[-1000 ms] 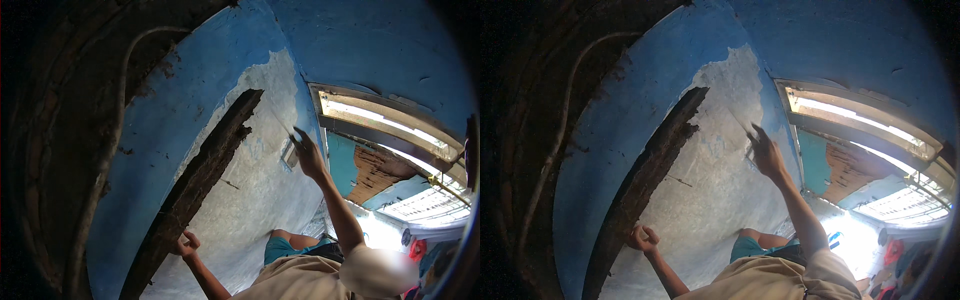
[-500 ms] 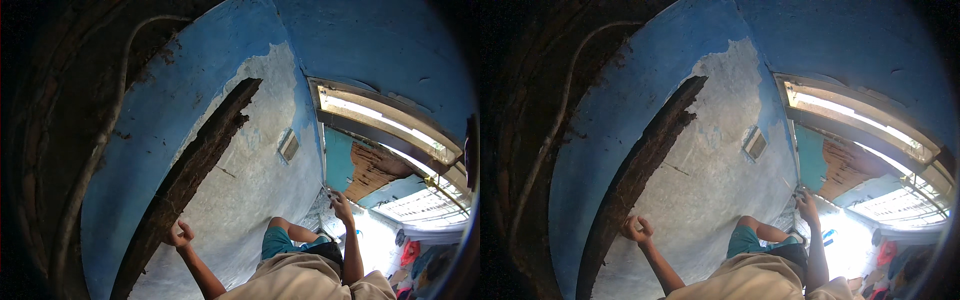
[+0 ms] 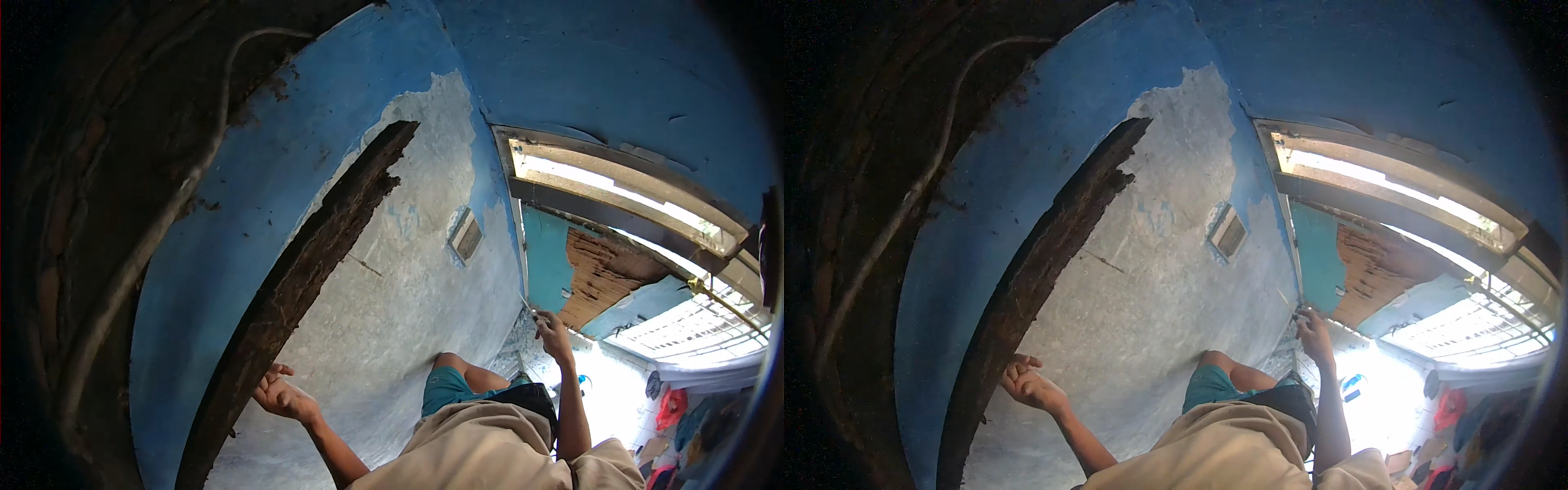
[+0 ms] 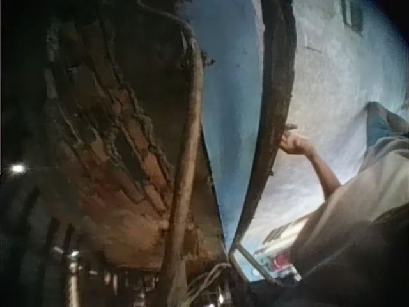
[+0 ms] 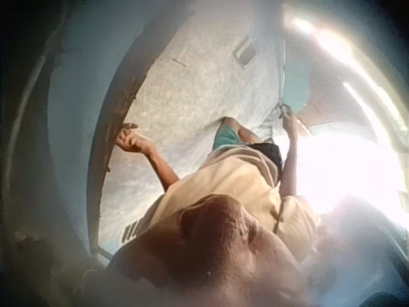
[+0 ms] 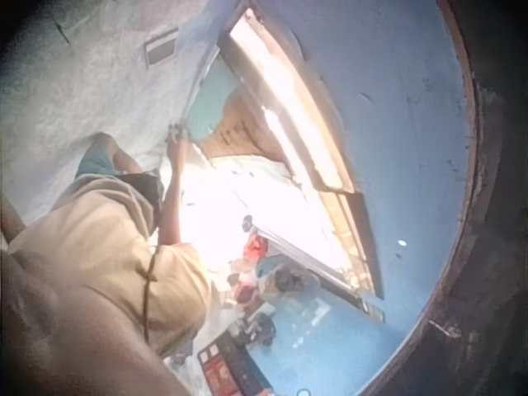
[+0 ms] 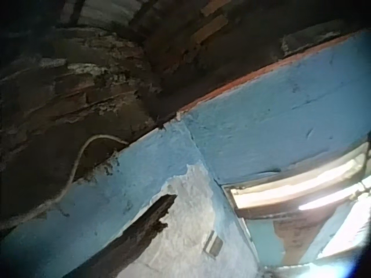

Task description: The person scrapes old paint off a wall using a scraper tool while holding a wooden board.

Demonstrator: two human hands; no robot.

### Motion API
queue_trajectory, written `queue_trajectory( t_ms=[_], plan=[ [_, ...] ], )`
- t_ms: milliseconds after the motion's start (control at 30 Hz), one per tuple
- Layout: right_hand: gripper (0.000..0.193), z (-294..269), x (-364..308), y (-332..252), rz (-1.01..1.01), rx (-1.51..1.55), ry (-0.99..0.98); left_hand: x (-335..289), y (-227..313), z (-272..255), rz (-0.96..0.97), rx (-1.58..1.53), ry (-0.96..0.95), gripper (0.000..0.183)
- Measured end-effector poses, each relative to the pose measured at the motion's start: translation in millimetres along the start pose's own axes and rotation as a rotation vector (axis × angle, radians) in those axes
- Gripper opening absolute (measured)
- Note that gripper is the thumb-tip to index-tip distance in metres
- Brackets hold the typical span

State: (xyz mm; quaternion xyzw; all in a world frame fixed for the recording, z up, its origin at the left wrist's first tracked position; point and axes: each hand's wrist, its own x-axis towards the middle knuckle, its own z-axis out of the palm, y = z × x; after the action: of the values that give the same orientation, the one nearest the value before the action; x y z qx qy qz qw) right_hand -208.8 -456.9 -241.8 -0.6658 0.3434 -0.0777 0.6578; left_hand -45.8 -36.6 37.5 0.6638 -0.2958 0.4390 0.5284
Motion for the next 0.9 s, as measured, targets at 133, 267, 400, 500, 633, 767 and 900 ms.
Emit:
queue_trajectory(
  t_ms=[133,267,400,500,633,767,900],
  plan=[
    [0.033,10.2,-6.0,-4.4,-0.004,0.027,-0.048,10.1,5.0,-7.1,0.037,0.01,0.082,0.046],
    [0.033,11.6,-3.5,18.6,-0.153,-0.044,-0.043,20.9,22.8,7.7,-0.084,0.046,0.267,0.037],
    [0.034,10.4,-9.0,6.9,-0.096,-0.027,-0.064,21.0,14.7,5.0,-0.074,0.086,0.271,0.045],
    [0.035,8.2,-15.0,13.6,-0.054,-0.011,-0.055,16.4,14.1,2.0,-0.127,0.11,0.293,0.049],
    [0.035,6.3,-20.1,16.1,0.016,-0.029,-0.04,21.0,33.9,17.6,-0.198,0.193,0.225,0.051],
    [0.035,5.3,-22.4,17.8,-0.018,-0.052,-0.028,31.0,42.2,35.1,-0.232,0.079,0.34,0.034],
    [0.034,9.9,-21.3,21.4,-0.032,-0.027,-0.014,32.3,36.9,39.0,-0.261,0.085,0.41,0.037]
  ],
)
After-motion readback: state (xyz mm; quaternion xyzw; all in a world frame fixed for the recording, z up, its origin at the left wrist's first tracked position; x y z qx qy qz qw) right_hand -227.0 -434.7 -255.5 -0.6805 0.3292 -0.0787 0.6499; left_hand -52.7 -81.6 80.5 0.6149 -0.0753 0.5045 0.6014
